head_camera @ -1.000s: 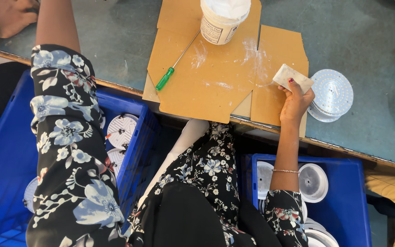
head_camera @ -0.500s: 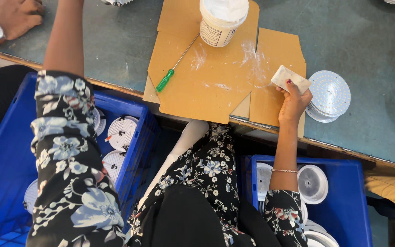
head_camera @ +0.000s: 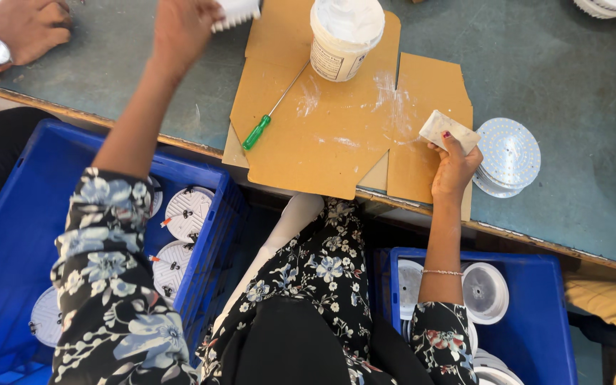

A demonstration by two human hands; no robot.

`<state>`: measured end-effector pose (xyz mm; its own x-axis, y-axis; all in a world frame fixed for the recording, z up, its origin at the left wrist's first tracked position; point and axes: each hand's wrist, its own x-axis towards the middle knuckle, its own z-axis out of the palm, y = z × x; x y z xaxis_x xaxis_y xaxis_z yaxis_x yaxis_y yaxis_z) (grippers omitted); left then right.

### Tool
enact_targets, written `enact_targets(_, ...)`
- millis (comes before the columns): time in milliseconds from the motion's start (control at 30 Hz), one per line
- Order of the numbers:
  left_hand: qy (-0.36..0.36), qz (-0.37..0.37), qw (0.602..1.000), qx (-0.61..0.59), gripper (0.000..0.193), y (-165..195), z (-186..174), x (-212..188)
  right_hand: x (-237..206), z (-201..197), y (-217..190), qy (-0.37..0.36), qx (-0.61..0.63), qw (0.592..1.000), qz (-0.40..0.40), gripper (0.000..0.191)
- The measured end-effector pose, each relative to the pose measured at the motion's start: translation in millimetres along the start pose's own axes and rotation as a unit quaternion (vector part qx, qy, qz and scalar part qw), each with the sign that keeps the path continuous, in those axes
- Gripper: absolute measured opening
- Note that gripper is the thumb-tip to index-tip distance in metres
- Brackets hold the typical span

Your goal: The person repeatedly scoops white paste from a tub and spreads it onto the center of circular LED light modules using a small rectangular tool. The person handles the modules one at a time, applies the paste, and places them into a blue bin.

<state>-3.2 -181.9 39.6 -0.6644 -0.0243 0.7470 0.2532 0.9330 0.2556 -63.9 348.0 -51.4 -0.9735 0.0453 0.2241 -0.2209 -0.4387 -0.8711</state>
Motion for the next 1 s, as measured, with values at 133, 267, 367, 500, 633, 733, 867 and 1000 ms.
enact_targets(133, -0.029, -0.038, 0.998, -0.038, 0.013, 26.3, 2.4, -36.3, 0.0, -0.8, 0.9, 0.005, -0.005, 1.0, 0.005, 0.02)
enact_targets(267, -0.041, -0.079, 0.996, -0.025, 0.013, 38.9, 6.7, -60.3, 0.3, -2.7, 2.6, 0.008, -0.006, 1.0, 0.0, 0.022)
enact_targets(367, -0.047, -0.08, 0.996, -0.01, 0.015, 41.1, 10.2, -69.1, 2.0, -4.5, 4.2, 0.004, -0.005, 1.0, 0.002, 0.022)
enact_targets(500, -0.052, -0.084, 0.995, -0.006, 0.016, 43.2, 12.2, -75.1, 3.6, -6.7, 6.1, 0.007, -0.003, 1.0, 0.002, 0.021)
enact_targets(633, -0.058, -0.092, 0.994, -0.006, 0.016, 45.4, 12.3, -75.9, 3.1, -7.5, 5.8, 0.002, -0.008, 1.0, 0.008, 0.018)
enact_targets(733, -0.06, -0.098, 0.993, -0.005, 0.016, 42.9, 12.8, -75.0, 2.0, -6.1, 4.4, -0.003, -0.003, 1.0, 0.009, 0.018)
enact_targets(867, -0.047, -0.077, 0.996, 0.002, 0.015, 26.0, 24.0, -56.7, 1.0, -5.8, 6.3, 0.013, -0.008, 1.0, 0.001, 0.027)
enact_targets(1000, 0.031, -0.007, 0.999, 0.043, 0.023, 17.2, 28.3, -27.6, 3.0, -6.1, 12.4, 0.032, 0.0, 0.999, 0.005, 0.031)
